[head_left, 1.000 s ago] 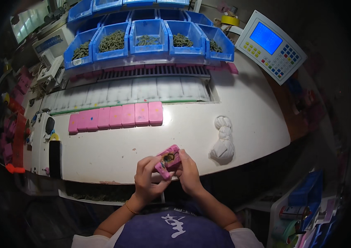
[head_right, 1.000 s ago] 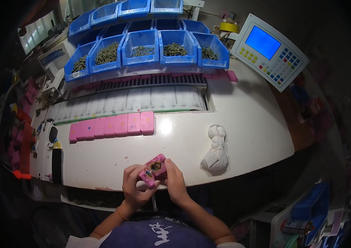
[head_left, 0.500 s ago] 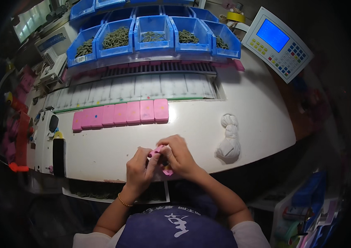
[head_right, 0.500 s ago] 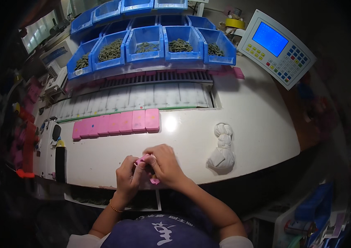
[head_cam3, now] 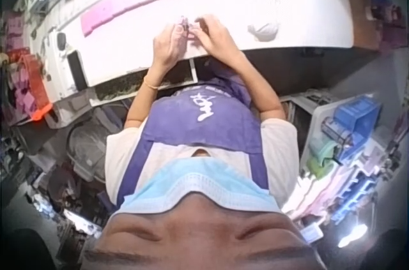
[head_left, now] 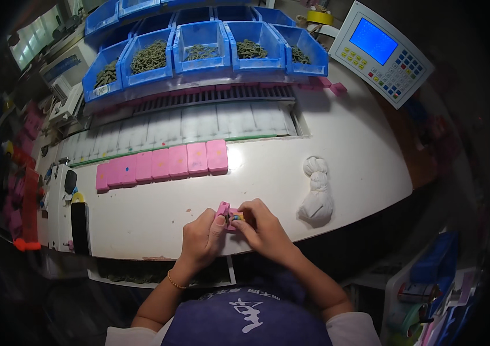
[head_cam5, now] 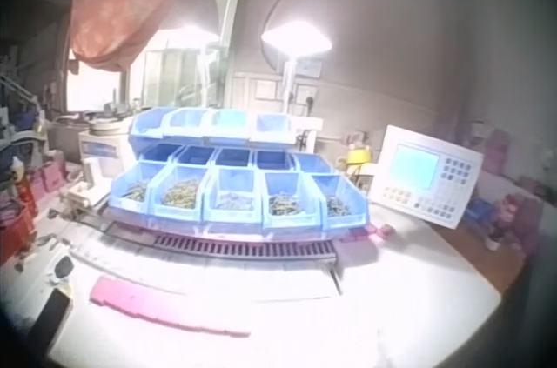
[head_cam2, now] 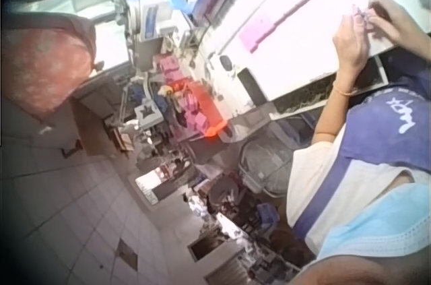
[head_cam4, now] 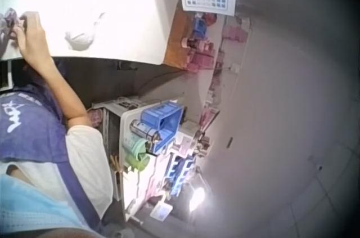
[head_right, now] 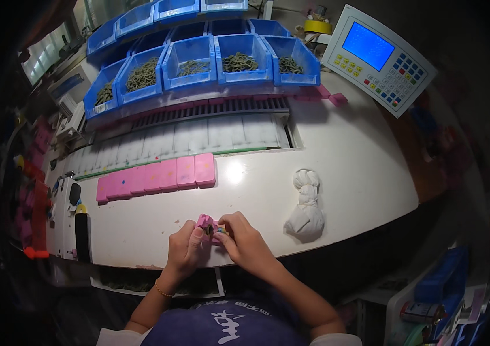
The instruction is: Placing small dark components and metal rings into pink heart-shaped molds on a production line.
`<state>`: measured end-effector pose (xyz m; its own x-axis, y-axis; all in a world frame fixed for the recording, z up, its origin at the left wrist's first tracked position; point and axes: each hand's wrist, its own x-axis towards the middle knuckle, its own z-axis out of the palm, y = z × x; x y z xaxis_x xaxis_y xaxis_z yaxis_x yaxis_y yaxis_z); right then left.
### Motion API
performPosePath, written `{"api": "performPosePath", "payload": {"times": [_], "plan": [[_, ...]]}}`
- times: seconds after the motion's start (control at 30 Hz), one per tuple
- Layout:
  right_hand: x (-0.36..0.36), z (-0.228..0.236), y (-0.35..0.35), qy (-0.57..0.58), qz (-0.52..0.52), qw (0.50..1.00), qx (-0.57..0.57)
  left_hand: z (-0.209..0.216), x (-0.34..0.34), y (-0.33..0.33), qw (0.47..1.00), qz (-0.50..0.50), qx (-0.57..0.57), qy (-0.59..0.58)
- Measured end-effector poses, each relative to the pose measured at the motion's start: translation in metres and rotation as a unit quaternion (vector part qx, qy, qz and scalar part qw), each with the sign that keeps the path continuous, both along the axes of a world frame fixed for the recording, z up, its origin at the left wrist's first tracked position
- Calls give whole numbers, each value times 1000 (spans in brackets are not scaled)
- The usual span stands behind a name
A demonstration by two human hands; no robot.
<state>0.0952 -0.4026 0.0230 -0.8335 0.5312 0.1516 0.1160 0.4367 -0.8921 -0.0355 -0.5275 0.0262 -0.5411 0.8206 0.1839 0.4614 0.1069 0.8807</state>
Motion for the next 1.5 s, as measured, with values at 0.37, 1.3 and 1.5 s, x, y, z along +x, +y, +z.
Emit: {"api": "performPosePath", "payload": {"times": [0.37, 1.3, 1.5], "plan": [[6, -4, -8, 155, -90, 981, 77, 3, 5, 18, 986, -40, 7, 160], [12, 6, 6, 98, -55, 984, -139, -5, 0, 24, 988, -81, -10, 130], [14, -14, -4, 135, -116, 984, 16, -3, 1, 26, 986, -90, -5, 137]]}}
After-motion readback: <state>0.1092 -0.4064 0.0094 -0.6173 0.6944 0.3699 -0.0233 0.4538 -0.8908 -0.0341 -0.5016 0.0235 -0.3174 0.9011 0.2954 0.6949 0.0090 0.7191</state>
